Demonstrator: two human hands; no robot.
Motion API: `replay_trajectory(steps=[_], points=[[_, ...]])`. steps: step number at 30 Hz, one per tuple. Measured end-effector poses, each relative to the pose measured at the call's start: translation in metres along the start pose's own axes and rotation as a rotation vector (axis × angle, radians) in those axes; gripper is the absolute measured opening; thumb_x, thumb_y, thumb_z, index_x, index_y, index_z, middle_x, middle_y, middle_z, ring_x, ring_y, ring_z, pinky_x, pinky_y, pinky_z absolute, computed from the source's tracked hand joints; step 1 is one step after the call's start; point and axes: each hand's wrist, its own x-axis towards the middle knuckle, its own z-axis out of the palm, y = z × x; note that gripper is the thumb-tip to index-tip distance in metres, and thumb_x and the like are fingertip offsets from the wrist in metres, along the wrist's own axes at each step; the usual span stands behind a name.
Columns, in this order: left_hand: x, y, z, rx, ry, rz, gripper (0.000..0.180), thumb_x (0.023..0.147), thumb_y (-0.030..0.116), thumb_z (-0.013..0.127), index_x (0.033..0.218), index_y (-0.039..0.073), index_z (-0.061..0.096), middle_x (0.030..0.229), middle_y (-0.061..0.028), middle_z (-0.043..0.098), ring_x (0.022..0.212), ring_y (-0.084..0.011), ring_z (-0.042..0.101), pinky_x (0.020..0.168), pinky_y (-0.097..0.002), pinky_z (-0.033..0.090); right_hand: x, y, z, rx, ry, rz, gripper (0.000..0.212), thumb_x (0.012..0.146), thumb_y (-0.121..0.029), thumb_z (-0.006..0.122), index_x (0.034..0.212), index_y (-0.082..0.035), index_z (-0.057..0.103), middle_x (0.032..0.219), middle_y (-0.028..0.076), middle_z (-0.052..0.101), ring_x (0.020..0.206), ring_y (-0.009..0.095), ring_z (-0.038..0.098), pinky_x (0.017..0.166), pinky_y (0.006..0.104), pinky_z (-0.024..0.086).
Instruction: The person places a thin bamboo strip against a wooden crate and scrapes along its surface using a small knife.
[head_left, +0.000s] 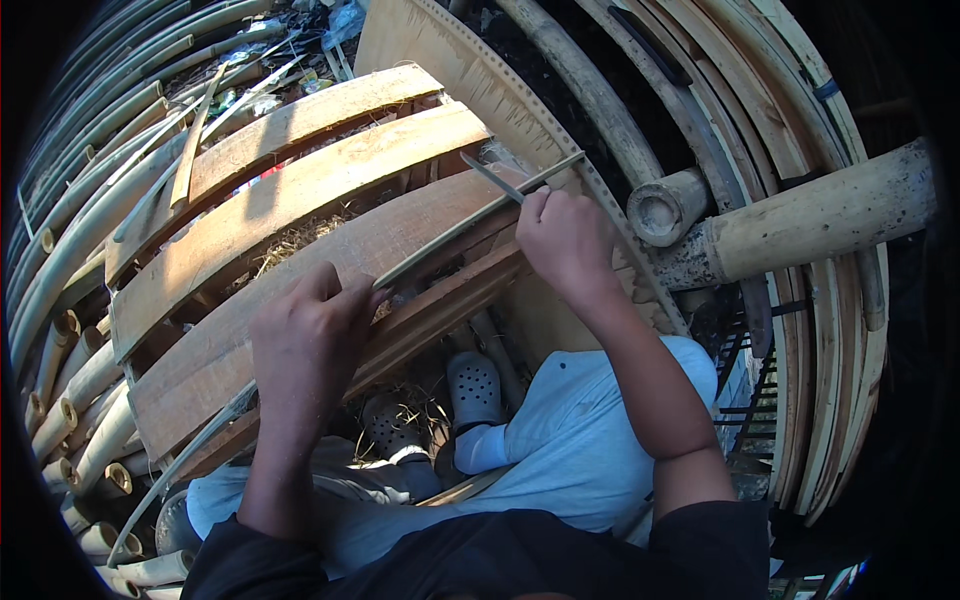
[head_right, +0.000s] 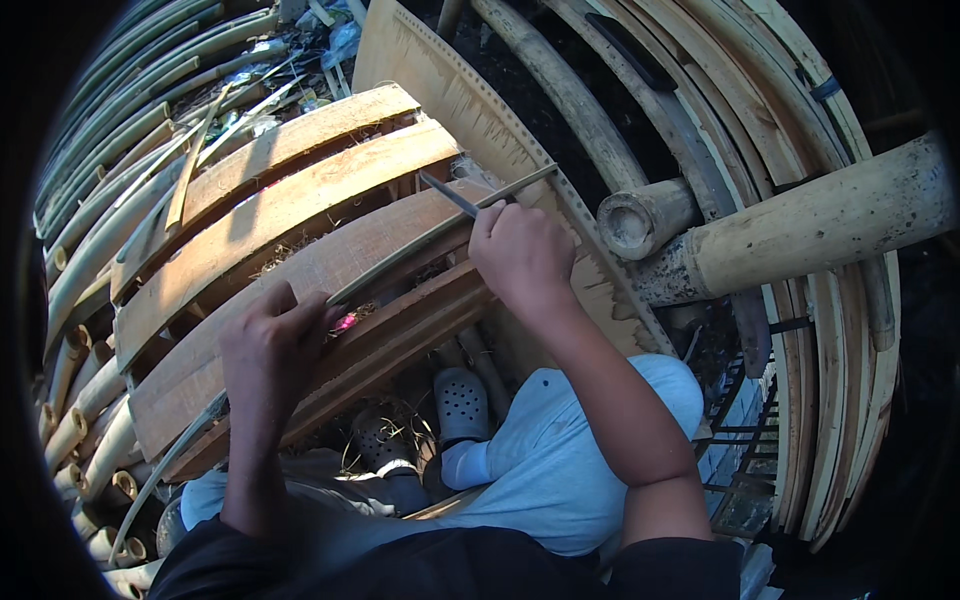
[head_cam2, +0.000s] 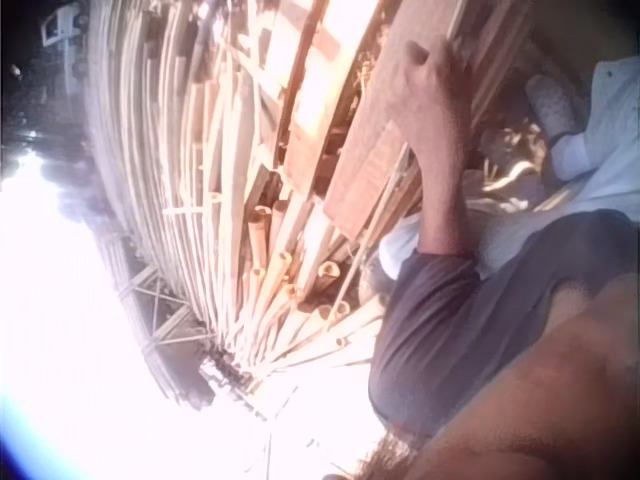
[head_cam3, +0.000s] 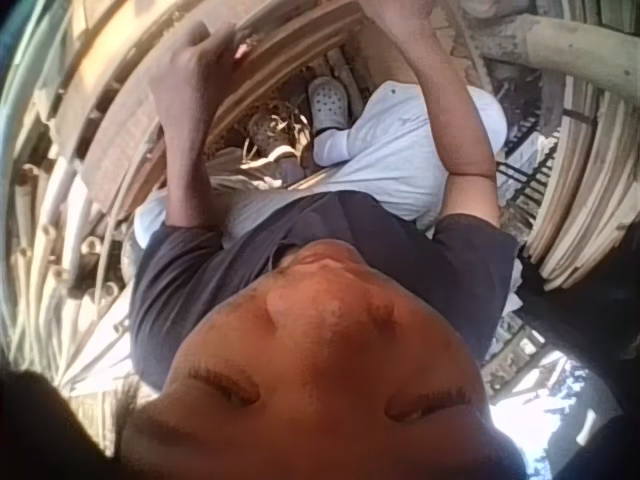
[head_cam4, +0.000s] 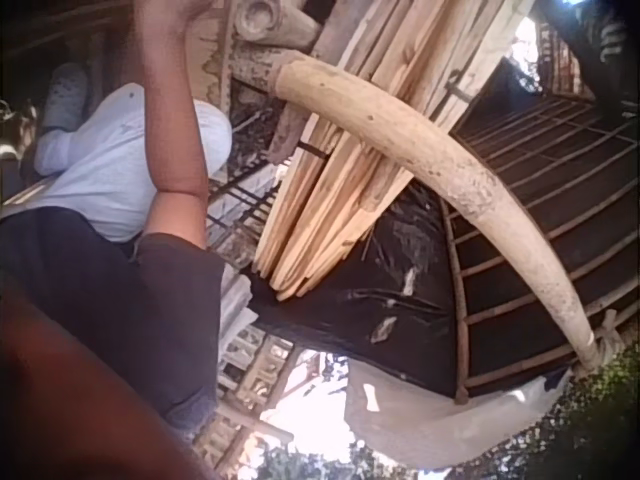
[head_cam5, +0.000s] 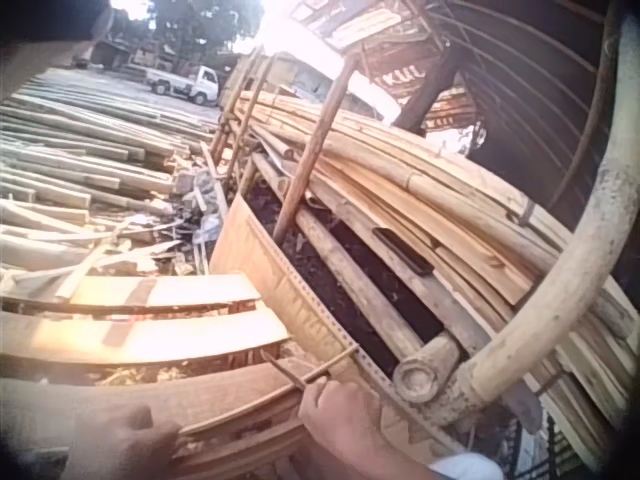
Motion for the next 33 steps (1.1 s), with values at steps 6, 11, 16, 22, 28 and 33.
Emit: replay_trajectory(steps=[6,11,16,22,28,33], points=[[0.002,-0.001,-0.004,0.008,-0.026,0.003,0.018,0.087,0.028,0.073,0.084,0.012,0.065,0.074,-0.0073,0.053,0.067,-0.0277,0.060,0.057,-0.0424,0.045,0.014,0.013,-0.001,0.031,0.017,0.015,0.052,0.098,-0.032,0.041,0.075,0.001,0.075,0.075,0.027,0.069,0.076,0.043,0.072,0.076,0.0526,0.058],[0.001,-0.002,-0.001,0.028,-0.019,0.014,0.019,0.087,0.028,0.073,0.084,0.012,0.064,0.074,-0.0074,0.052,0.067,-0.0279,0.060,0.057,-0.0427,0.045,-0.005,-0.003,0.001,0.053,-0.047,-0.023,0.051,0.096,-0.032,0.042,0.079,0.003,0.075,0.082,0.030,0.070,0.081,0.045,0.071,0.082,0.0542,0.057],[0.001,0.001,-0.003,0.011,0.001,0.032,0.017,0.086,0.027,0.072,0.084,0.012,0.064,0.073,-0.0071,0.051,0.067,-0.0279,0.060,0.057,-0.0429,0.045,0.018,0.017,-0.001,0.038,-0.024,0.082,0.050,0.096,-0.032,0.041,0.086,0.001,0.077,0.087,0.029,0.071,0.089,0.046,0.071,0.087,0.0545,0.056],[0.001,-0.003,-0.001,0.027,-0.011,0.029,0.016,0.086,0.025,0.073,0.084,0.012,0.064,0.073,-0.0069,0.051,0.067,-0.0274,0.060,0.057,-0.0422,0.045,-0.004,-0.006,0.000,0.095,-0.061,-0.061,0.049,0.096,-0.031,0.041,0.083,0.000,0.076,0.083,0.029,0.070,0.084,0.048,0.070,0.084,0.0549,0.056],[0.002,-0.003,-0.005,0.021,-0.011,0.063,0.017,0.085,0.026,0.072,0.084,0.012,0.063,0.073,-0.0066,0.052,0.068,-0.0270,0.061,0.057,-0.0419,0.045,0.020,0.018,-0.002,0.066,0.005,0.098,0.050,0.096,-0.032,0.042,0.081,0.001,0.076,0.081,0.031,0.069,0.086,0.048,0.070,0.085,0.0545,0.056],[0.004,-0.008,-0.002,-0.008,-0.008,0.064,0.015,0.083,0.025,0.077,0.085,0.012,0.069,0.069,-0.0093,0.051,0.061,-0.0297,0.058,0.056,-0.0422,0.043,0.003,0.003,0.009,0.069,0.000,-0.037,0.050,0.097,-0.030,0.040,0.083,0.002,0.076,0.082,0.028,0.071,0.083,0.046,0.072,0.079,0.0526,0.059]])
